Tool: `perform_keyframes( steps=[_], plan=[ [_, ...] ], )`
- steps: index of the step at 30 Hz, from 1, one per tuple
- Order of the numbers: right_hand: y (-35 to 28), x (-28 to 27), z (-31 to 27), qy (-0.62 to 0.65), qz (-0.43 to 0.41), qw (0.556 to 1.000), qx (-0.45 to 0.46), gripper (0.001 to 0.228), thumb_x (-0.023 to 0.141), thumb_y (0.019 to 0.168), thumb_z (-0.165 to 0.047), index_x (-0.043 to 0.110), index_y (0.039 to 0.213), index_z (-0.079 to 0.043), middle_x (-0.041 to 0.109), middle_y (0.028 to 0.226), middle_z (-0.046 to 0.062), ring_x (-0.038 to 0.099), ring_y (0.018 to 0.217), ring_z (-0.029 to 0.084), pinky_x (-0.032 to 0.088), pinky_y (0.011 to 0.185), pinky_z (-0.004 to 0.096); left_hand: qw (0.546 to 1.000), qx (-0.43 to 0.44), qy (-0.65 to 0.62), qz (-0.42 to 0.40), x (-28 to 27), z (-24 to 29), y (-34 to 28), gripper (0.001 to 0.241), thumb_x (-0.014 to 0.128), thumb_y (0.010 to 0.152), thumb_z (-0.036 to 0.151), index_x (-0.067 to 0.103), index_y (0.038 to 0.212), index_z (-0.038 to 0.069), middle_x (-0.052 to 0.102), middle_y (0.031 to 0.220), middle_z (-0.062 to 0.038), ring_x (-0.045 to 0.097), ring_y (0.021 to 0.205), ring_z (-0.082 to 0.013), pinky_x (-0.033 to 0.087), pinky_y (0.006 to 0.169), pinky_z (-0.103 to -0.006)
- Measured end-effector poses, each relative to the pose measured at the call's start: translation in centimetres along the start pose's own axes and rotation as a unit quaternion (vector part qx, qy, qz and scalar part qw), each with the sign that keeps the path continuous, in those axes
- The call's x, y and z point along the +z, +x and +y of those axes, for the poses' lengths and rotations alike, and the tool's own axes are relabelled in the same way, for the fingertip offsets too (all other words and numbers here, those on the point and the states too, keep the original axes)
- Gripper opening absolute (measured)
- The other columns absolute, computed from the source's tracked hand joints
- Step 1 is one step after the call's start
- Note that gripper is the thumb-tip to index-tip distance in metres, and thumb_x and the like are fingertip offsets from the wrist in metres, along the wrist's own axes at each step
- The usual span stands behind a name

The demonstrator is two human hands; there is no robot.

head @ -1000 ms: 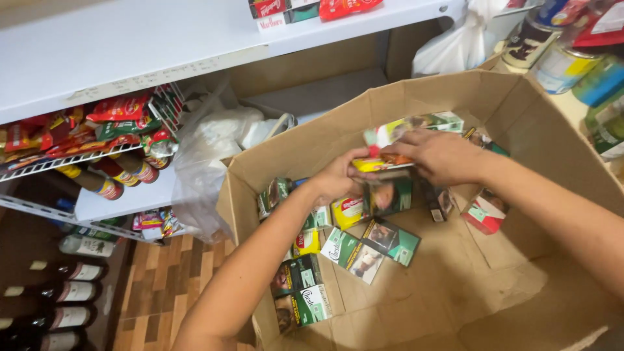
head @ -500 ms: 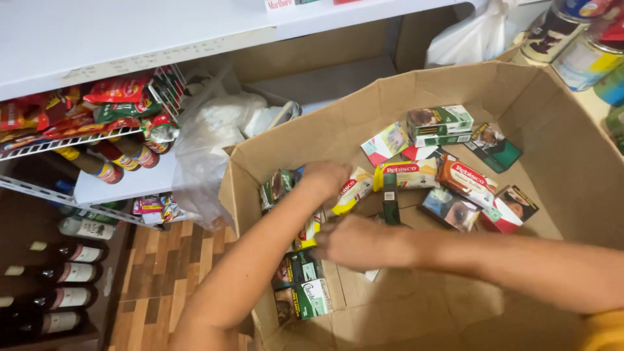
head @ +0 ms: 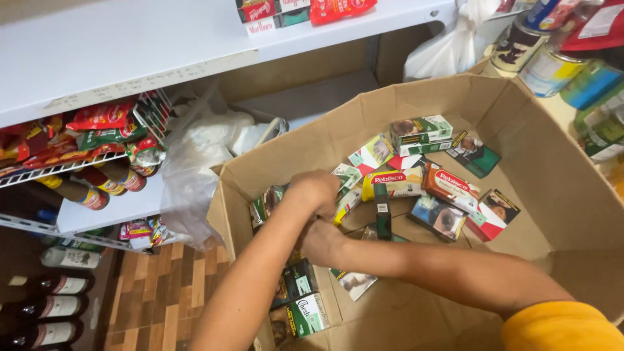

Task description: The recorder is stocking various items such as snacks, noodles, and cigarette packs onto shelves in a store.

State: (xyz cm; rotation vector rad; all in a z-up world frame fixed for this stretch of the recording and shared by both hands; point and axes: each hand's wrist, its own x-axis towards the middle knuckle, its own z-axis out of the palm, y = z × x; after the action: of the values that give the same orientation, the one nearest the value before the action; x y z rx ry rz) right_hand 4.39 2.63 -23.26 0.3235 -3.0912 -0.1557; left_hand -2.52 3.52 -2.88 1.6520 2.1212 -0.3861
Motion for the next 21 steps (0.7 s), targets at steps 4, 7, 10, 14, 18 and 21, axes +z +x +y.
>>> perform_keyframes(
  steps=[4, 7, 10, 14, 18, 21],
  plan=[
    [-1.2, -9.1, -1.6, -0.05, -0.156, 0.986, 0.036, 0.031, 0.065, 0.089, -0.016, 0.075, 0.117, -0.005, 0.061, 0.138, 0.02, 0.061, 0.12, 0.044, 0.054, 0.083, 0.071, 0.999, -0.016, -0.028, 0.013, -0.3, -0.5, -0.7, 0.045, 0.085, 0.073, 0.025, 0.074, 0.115, 0.015, 0.072, 0.116, -0.012, 0.07, 0.11, -0.0301, 0.056, 0.093, -0.0446],
    [-2.3, -9.9, 0.5, -0.096, -0.244, 0.964, 0.054, 0.027, 0.063, 0.093, -0.02, 0.076, 0.106, -0.001, 0.075, 0.116, 0.023, 0.068, 0.106, 0.05, 0.056, 0.077, 0.06, 0.982, -0.008, -0.121, 0.142, -1.8, -1.2, -1.9, 0.042, 0.081, 0.078, 0.028, 0.072, 0.117, 0.019, 0.073, 0.115, -0.014, 0.068, 0.11, -0.0325, 0.054, 0.094, -0.0467],
    [-4.6, -9.3, 4.4, -0.045, 0.003, 0.988, 0.145, 0.031, 0.063, 0.088, -0.014, 0.075, 0.112, 0.002, 0.065, 0.128, 0.028, 0.071, 0.095, 0.037, 0.06, 0.067, 0.046, 0.959, -0.027, -0.182, 0.214, -2.2, -1.9, -2.7, 0.043, 0.079, 0.082, 0.035, 0.07, 0.122, 0.019, 0.073, 0.112, -0.017, 0.068, 0.11, -0.0348, 0.051, 0.097, -0.0476],
    [-10.7, -13.4, 11.2, 0.291, -0.017, 0.939, 0.181, 0.048, 0.066, 0.08, -0.006, 0.056, 0.127, -0.015, 0.068, 0.119, 0.015, 0.069, 0.106, 0.034, 0.058, 0.084, 0.048, 0.974, -0.048, -0.158, 0.152, -0.8, -2.0, -2.3, 0.035, 0.073, 0.083, 0.031, 0.074, 0.116, 0.018, 0.074, 0.114, -0.013, 0.068, 0.112, -0.0337, 0.052, 0.097, -0.0477],
    [-17.7, -22.2, 15.4, 0.385, 0.041, 0.873, 0.295, 0.054, 0.074, 0.078, -0.004, 0.057, 0.128, -0.018, 0.07, 0.107, 0.011, 0.068, 0.097, 0.023, 0.056, 0.083, 0.039, 0.993, -0.059, -0.084, 0.052, 0.3, -0.9, -0.1, 0.029, 0.067, 0.084, 0.025, 0.079, 0.108, 0.013, 0.073, 0.117, -0.014, 0.069, 0.111, -0.0343, 0.055, 0.096, -0.0474],
    [-20.5, -22.4, 16.9, 0.467, 0.139, 0.786, 0.381, 0.052, 0.069, 0.085, -0.002, 0.054, 0.132, -0.017, 0.068, 0.109, 0.006, 0.066, 0.09, 0.017, 0.056, 0.07, 0.035, 0.999, -0.016, -0.031, -0.026, 5.6, -0.2, 4.7, 0.035, 0.066, 0.087, 0.032, 0.076, 0.107, 0.006, 0.072, 0.116, -0.019, 0.07, 0.108, -0.0354, 0.055, 0.095, -0.046]
  ],
)
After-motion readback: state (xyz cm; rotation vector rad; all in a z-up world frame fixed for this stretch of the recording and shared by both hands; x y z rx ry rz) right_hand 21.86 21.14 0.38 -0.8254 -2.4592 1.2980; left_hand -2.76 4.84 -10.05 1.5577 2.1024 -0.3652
